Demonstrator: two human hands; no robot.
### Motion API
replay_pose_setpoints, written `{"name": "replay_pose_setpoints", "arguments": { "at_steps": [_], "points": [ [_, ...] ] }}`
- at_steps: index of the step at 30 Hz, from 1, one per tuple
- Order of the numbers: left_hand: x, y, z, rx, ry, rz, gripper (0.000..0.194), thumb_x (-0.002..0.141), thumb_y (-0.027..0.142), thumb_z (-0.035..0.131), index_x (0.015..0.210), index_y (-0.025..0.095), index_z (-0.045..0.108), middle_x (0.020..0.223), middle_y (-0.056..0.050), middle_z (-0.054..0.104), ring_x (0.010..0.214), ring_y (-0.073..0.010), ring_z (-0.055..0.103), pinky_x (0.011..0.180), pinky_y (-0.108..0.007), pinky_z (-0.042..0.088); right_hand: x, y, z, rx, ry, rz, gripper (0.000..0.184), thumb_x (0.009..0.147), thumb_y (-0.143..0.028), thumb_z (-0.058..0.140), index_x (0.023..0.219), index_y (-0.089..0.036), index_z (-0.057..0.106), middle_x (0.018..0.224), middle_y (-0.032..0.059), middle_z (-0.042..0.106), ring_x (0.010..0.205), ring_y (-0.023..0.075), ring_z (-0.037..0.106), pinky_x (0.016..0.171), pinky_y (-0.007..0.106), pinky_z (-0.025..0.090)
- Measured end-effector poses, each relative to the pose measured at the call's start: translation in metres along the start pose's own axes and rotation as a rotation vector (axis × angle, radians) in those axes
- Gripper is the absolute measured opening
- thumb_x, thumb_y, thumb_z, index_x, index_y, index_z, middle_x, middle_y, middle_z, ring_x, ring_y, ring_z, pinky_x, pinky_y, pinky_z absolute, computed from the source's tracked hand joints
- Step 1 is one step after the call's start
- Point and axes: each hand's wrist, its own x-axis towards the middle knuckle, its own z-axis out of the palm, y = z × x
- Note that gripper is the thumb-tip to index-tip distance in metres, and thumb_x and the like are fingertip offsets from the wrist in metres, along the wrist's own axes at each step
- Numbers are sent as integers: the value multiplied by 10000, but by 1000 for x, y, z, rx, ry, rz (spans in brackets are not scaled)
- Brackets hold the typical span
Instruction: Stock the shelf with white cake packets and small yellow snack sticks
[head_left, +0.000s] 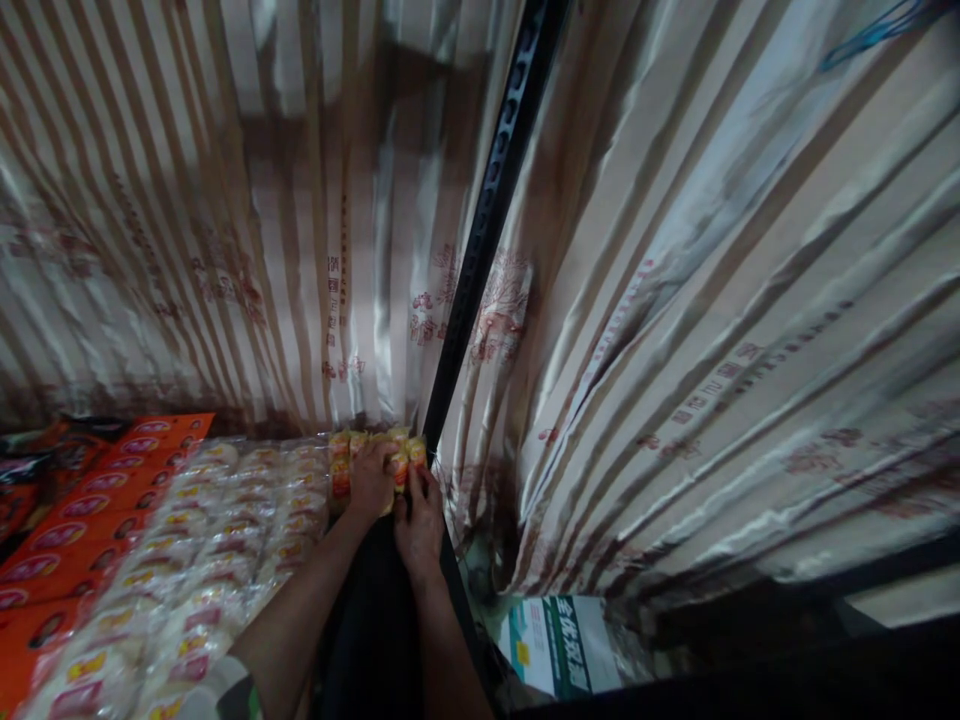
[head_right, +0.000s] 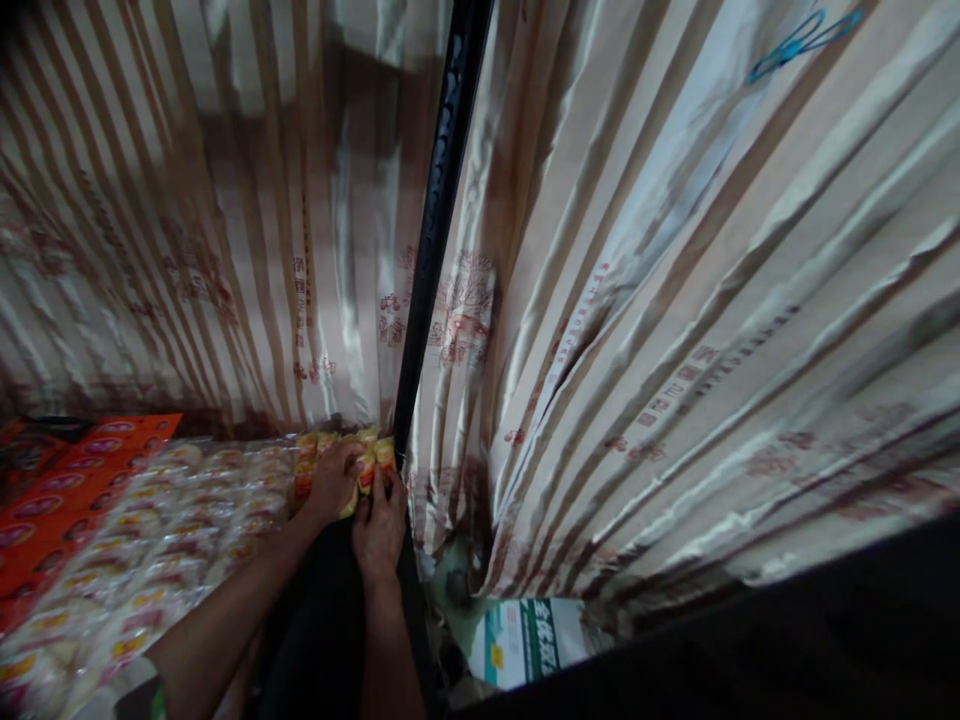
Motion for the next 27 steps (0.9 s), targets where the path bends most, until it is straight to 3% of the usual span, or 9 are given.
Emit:
{"name": "replay_pose_setpoints", "arguments": {
  "at_steps": [5, 11, 19, 27],
  "points": [
    [1, 2, -4, -18, -31, -5, 210, 730, 82, 512, 875, 192, 616, 957, -27, 655, 975, -172, 565, 939, -351, 426, 2, -2, 1, -13, 4, 2, 520, 778, -130, 446, 1289, -207, 507, 1207, 133, 492, 1169, 241, 454, 950, 407, 441],
    [3, 6, -6, -1, -48, -23, 224, 701, 49, 500, 835, 199, 598, 908, -13, 651, 897, -163, 575, 899, -355, 436, 2, -1, 1, 1, 2, 10, 617, 769, -133, 447, 1380, -200, 382, 1304, 122, 476, 1222, 243, 423, 996, 422, 399],
    [1, 3, -6, -21, -39, -4, 195, 697, 55, 495, 796, 197, 584, 861, -12, 648, 875, -163, 574, 866, -341, 440, 2, 2, -1, 82, -6, -21, 505, 797, -131, 414, 1295, -144, 496, 1284, 125, 533, 1233, 209, 441, 1017, 399, 392],
    [2, 5, -6, 24, -46, 6, 178, 727, 87, 509, 825, 201, 605, 924, -19, 657, 950, -174, 576, 916, -357, 427, 1, 0, 2, 80, 25, 17, 502, 794, -153, 443, 1293, -151, 501, 1315, 132, 512, 1238, 220, 444, 1004, 408, 410]
  ]
}}
